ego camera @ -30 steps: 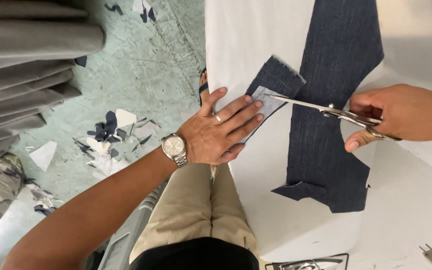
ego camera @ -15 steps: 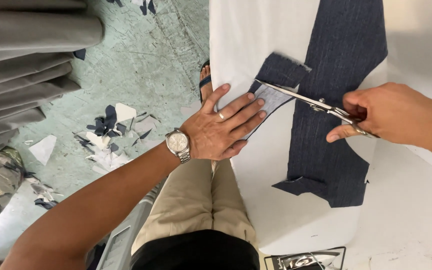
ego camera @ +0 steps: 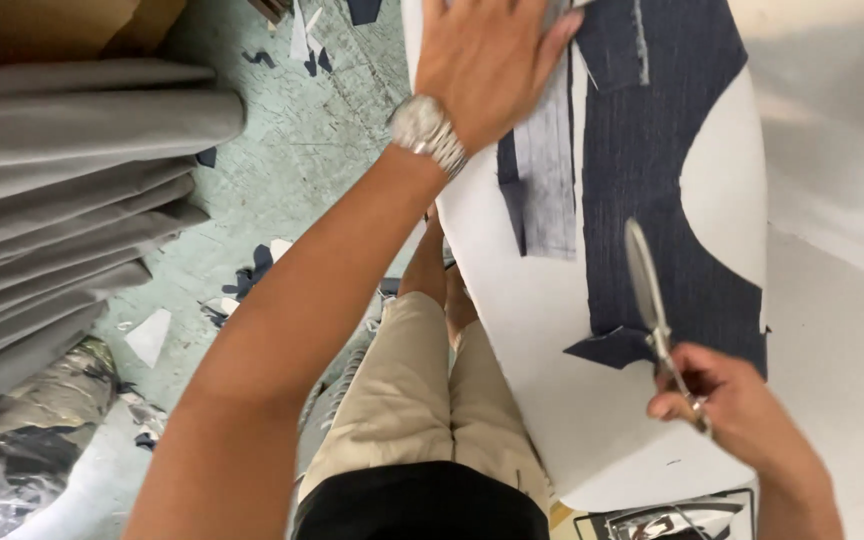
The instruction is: The person is fusing interfacing to a denim fabric piece using an iron and then trimming the edges with scissors.
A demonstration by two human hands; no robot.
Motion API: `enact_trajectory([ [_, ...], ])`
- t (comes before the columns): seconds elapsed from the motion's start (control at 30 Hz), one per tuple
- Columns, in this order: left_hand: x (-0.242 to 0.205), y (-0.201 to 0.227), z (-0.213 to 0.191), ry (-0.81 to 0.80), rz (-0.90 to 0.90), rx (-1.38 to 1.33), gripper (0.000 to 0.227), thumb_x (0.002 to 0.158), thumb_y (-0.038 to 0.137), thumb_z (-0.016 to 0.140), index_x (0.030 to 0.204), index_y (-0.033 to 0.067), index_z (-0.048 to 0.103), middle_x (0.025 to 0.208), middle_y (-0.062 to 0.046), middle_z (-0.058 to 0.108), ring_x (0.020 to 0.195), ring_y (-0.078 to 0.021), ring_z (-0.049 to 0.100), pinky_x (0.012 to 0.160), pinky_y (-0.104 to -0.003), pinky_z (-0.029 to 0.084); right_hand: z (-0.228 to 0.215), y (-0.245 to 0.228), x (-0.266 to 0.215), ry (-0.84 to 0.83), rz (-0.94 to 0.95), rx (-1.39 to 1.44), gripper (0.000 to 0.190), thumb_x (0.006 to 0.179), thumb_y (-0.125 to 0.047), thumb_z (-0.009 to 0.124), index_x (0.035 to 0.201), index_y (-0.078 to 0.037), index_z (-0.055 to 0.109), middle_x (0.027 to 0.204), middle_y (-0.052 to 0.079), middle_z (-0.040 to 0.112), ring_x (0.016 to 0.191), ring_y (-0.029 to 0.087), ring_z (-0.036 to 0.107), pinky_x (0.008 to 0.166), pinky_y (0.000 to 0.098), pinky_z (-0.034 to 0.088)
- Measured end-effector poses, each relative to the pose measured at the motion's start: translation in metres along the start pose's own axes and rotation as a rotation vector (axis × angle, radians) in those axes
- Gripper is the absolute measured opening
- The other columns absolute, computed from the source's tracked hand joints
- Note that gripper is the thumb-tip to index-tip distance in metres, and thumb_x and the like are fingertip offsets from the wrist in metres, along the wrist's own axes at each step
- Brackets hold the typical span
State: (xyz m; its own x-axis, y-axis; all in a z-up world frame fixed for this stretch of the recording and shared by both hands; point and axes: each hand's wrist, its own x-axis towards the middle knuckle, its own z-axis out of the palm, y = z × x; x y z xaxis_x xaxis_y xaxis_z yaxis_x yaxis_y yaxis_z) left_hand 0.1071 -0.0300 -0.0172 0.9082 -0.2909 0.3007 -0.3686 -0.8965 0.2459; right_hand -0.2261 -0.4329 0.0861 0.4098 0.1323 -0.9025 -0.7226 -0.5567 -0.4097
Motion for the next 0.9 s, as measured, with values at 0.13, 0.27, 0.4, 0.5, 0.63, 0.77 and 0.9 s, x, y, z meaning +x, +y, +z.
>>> enact_trajectory([
  [0.13,-0.111,0.030,-0.058,-0.330,0.260,0.022,0.073,0.138,0.063,0.073,0.190,0.0163,0.052,0.198,-0.018,0.043,0.180,-0.0403,0.051,0.141,-0.071,0.044,0.060,0.023,-0.028,-0.072,0.127,0.239,0.034,0.086,-0.019,0.115,0.090,-0.002,0.087,0.082,0.013,0.085,0.078,0.028,0.075,0.076,0.0437,0.060],
  [0.27,-0.202,0.047,-0.083,-0.188,0.325,-0.239,0.047,0.129,0.048,0.077,0.156,0.0102,0.084,0.169,-0.015,0.074,0.156,-0.0361,0.071,0.127,-0.061,0.055,0.098,0.014,-0.028,-0.262,0.130,0.387,0.017,0.108,-0.017,0.087,0.106,-0.001,0.080,0.093,0.015,0.083,0.088,0.030,0.089,0.065,0.0427,0.059],
  [0.4,-0.237,0.056,-0.056,-0.116,0.324,-0.329,0.049,0.127,0.047,0.072,0.163,0.0140,0.079,0.164,-0.013,0.074,0.159,-0.0375,0.069,0.123,-0.059,0.051,0.127,0.001,0.007,-0.225,-0.081,0.400,0.056,0.097,-0.048,0.100,0.113,0.004,0.088,0.083,0.023,0.093,0.078,0.029,0.087,0.051,0.0390,0.068],
  [0.5,-0.241,0.057,-0.049,-0.069,0.290,-0.342,0.044,0.126,0.045,0.076,0.157,0.0144,0.083,0.161,-0.013,0.074,0.153,-0.0388,0.071,0.119,-0.057,0.054,0.140,-0.030,0.017,-0.164,-0.117,0.335,0.045,0.100,-0.035,0.103,0.104,0.005,0.081,0.079,0.021,0.085,0.077,0.027,0.082,0.053,0.0377,0.069],
  [0.63,-0.233,0.057,-0.040,0.073,0.301,-0.383,0.022,0.126,0.031,0.076,0.135,0.0144,0.088,0.140,-0.011,0.076,0.132,-0.0375,0.075,0.106,-0.055,0.054,0.150,-0.048,0.025,-0.071,-0.124,0.322,0.046,0.100,-0.036,0.103,0.104,0.004,0.081,0.082,0.018,0.080,0.078,0.027,0.084,0.050,0.0365,0.071],
  [0.77,-0.230,0.058,-0.038,0.107,0.313,-0.416,0.014,0.125,0.025,0.077,0.118,0.0185,0.088,0.128,-0.005,0.076,0.123,-0.0314,0.074,0.105,-0.055,0.052,0.155,-0.044,0.030,-0.031,-0.052,0.292,0.043,0.101,-0.031,0.104,0.106,0.006,0.083,0.087,0.017,0.075,0.080,0.030,0.088,0.052,0.0374,0.073],
  [0.9,-0.225,0.055,-0.041,0.117,0.306,-0.442,0.013,0.124,0.024,0.078,0.118,0.0184,0.088,0.127,-0.004,0.076,0.122,-0.0315,0.075,0.104,-0.055,0.053,0.155,-0.059,0.025,0.006,-0.035,0.244,0.048,0.100,-0.038,0.105,0.100,0.004,0.081,0.074,0.019,0.077,0.065,0.027,0.078,0.047,0.0355,0.067],
])
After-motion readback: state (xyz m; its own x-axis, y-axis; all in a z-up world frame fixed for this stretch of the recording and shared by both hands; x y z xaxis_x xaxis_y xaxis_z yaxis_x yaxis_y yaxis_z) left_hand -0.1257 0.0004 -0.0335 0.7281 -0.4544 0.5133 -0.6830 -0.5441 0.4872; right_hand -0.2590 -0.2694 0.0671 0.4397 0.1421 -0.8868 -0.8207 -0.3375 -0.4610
